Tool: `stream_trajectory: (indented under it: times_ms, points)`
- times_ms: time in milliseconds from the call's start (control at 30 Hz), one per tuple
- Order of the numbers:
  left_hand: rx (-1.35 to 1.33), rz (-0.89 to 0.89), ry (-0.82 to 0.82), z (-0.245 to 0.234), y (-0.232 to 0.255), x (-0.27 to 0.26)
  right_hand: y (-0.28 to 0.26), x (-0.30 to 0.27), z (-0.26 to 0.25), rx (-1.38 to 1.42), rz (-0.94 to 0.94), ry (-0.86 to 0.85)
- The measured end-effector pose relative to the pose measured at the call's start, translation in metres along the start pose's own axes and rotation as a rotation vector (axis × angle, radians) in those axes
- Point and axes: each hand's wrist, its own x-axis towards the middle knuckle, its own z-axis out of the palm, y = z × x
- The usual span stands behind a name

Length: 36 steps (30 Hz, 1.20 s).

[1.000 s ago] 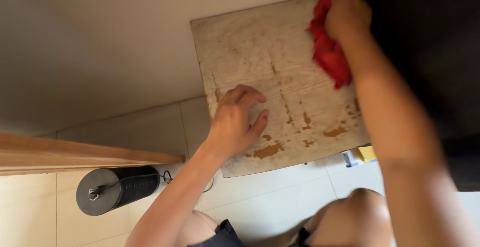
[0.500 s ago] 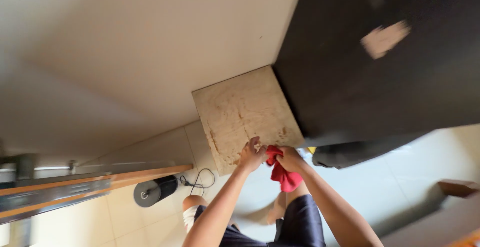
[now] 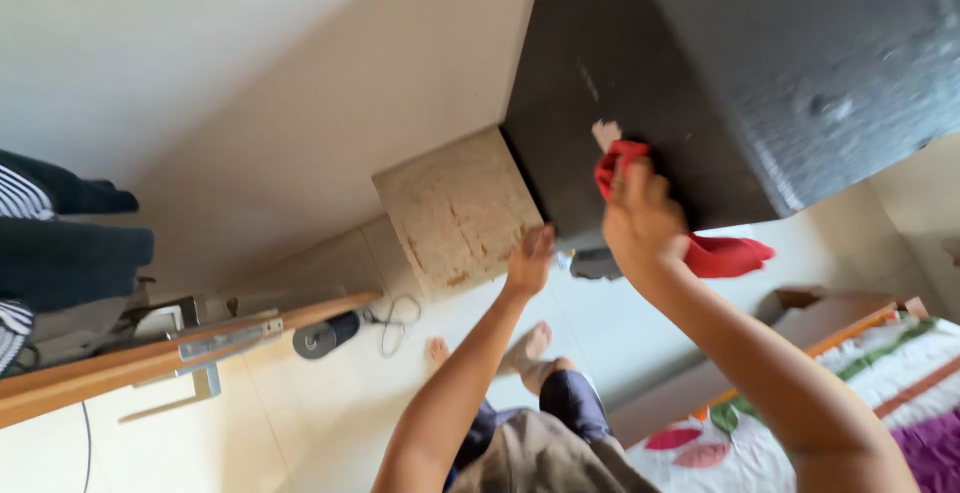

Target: Cleaning and wiping the surfaces of a wooden desk and a plastic drawer unit with a red cloth.

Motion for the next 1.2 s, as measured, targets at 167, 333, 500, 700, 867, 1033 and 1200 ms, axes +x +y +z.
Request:
stream_trajectory:
  times_ms: [167, 333, 500, 700, 867, 1033, 1200]
  points:
    - [-0.114, -0.158, 0.002, 0.026, -0.032, 0.010, -0.102, -0.054, 0.192, 0.006, -0.155, -0.365]
    - [-0.089, -0.011, 0.036, 0.024, -0.051, 0.000, -0.115, -0.063, 0.131, 0.326, 0.159, -0.504]
    - [-0.527, 0.119, -0.180, 0.030, 0.028, -0.006, -0.077, -0.028, 0.004, 0.608, 0.305, -0.466]
    - [-0.519, 0.474, -0.131, 0.039, 0.144, -0.002, -0.007, -0.011, -0.094, 0.404, 0.131, -0.499]
    - [-0.123, 0.538, 0.153, 0.104, 0.118, 0.020, 0.049, 0.006, -0.162, 0.499, -0.100, 0.007]
    - [-0.332, 0.241, 0.273, 0.128, 0.060, 0.028, 0.080, 0.025, -0.153, 0.457, -0.174, 0.256]
    - [-0.478, 0.672, 0.209, 0.166, 0.138, 0.014, 0.094, 0.037, -0.173, 0.705, -0.143, 0.106]
